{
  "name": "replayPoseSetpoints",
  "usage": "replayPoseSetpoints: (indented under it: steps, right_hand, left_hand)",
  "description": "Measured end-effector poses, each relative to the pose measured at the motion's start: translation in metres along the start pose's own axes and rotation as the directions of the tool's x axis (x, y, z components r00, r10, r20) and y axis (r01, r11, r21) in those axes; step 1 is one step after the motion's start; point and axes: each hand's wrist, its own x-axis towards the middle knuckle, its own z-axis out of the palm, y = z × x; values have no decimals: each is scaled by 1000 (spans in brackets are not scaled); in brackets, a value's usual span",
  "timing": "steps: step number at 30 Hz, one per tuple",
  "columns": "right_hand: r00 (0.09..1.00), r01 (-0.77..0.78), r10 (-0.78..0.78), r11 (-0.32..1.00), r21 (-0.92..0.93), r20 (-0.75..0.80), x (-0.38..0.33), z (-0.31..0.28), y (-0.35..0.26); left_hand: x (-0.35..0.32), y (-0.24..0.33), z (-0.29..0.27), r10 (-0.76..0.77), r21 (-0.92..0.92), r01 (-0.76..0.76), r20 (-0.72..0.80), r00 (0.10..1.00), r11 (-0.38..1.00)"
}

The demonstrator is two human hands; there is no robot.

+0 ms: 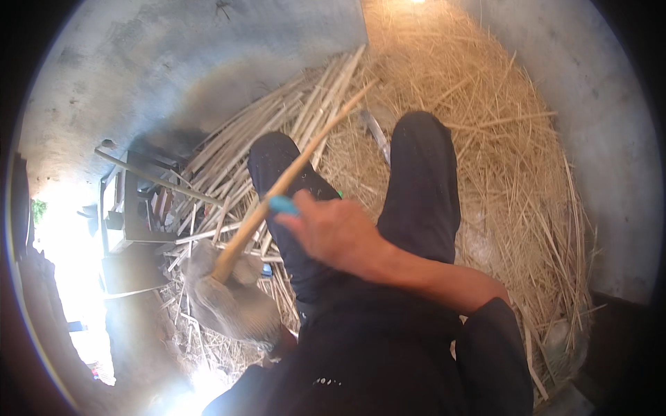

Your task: The person sits on a hay-covered floor and uses a utility knife to shave and smooth a long bamboo stick held between their legs. They repeatedly scrape the tool along the stick's length to remove the outer layer, occasionally rotating the stick to work on different sides.

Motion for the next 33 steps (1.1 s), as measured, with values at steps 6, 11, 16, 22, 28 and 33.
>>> replayPoseSetpoints:
  steps: [6,11,16,22,28,33]
  right_hand:
    - [978,-183,161,968,-173,-131,18,24,75]
    - [997,73,-66,984,164,-49,-1,-2,-1]
    - [982,-182,179,983,-39,-67,15,13,56]
    - [993,-115,116,993,40,-25,5,7,11]
    - [999,10,-16,989,151,43,-6,-5,-10]
    - [991,-88,84,996,32,105,9,-7,6]
  left_hand:
    - [8,-2,8,95,82,-96,15,995,992]
    - [6,-5,5,128,117,-129,15,992,985]
    - [8,-7,10,152,147,-150,2,988,978]
    - [8,-9,12,174,182,-168,-16,985,969]
    - [9,-10,13,206,220,-199,-11,978,955]
    - [10,-10,15,223,247,-210,-24,975,946]
